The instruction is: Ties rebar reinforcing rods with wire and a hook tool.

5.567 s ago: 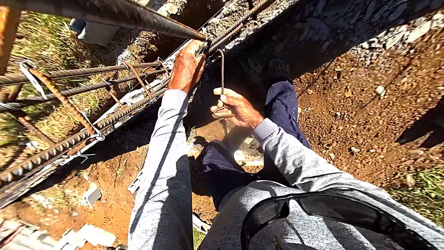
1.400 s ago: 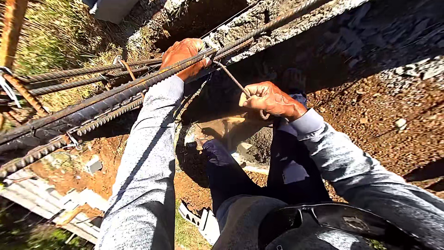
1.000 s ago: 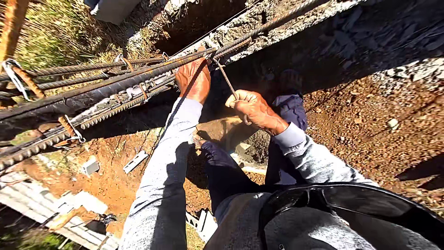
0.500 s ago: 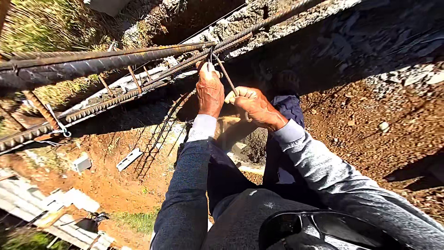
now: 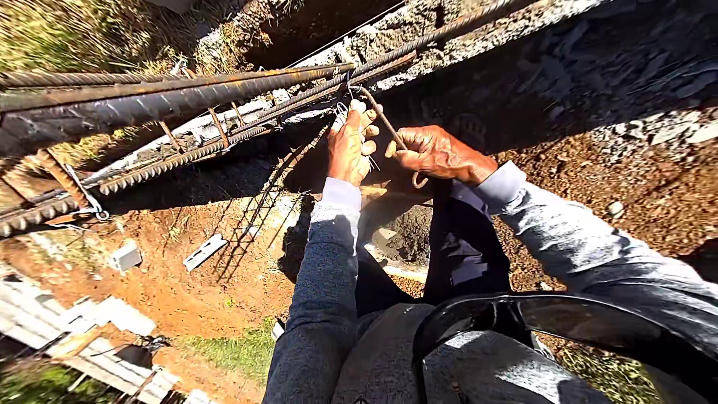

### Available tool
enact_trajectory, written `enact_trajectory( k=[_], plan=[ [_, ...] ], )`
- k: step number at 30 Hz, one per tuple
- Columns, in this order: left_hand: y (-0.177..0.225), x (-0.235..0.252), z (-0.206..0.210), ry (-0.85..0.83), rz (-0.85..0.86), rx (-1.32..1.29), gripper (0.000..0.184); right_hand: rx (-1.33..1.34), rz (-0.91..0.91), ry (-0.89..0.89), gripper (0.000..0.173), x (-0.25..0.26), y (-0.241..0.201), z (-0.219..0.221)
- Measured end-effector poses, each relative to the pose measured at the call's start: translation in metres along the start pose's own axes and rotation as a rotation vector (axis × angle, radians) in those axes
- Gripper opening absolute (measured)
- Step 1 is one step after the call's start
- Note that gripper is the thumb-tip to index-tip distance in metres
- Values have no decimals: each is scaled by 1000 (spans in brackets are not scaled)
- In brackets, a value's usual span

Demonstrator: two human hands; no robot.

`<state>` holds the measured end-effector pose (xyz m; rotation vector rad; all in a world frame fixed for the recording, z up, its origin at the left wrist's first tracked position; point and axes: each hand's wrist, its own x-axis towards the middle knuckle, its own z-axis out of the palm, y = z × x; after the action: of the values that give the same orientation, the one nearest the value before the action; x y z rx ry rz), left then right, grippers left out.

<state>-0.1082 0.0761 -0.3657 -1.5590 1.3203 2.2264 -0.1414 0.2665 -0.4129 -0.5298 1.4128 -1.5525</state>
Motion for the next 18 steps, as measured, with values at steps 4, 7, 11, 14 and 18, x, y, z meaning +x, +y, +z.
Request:
enact_trajectory(
  k=[4,7,11,14,18],
  plan=[
    [-3,0,1,-153,-54,-168,32,-74,-2,-71,10,3,-6,-21],
    [-9,2,1,-222,-67,-273,32,-120,13,-130,9,6,-9,-36],
    [-16,3,8,-242,-50,-338,29,-126,40,-175,7,7,-9,-45],
    [-18,4,10,-249,-33,-354,31,-248,60,-208,8,12,-8,-55],
    [-24,9,12,-283,-10,-388,35,-539,56,-270,9,20,-18,-72]
  ],
)
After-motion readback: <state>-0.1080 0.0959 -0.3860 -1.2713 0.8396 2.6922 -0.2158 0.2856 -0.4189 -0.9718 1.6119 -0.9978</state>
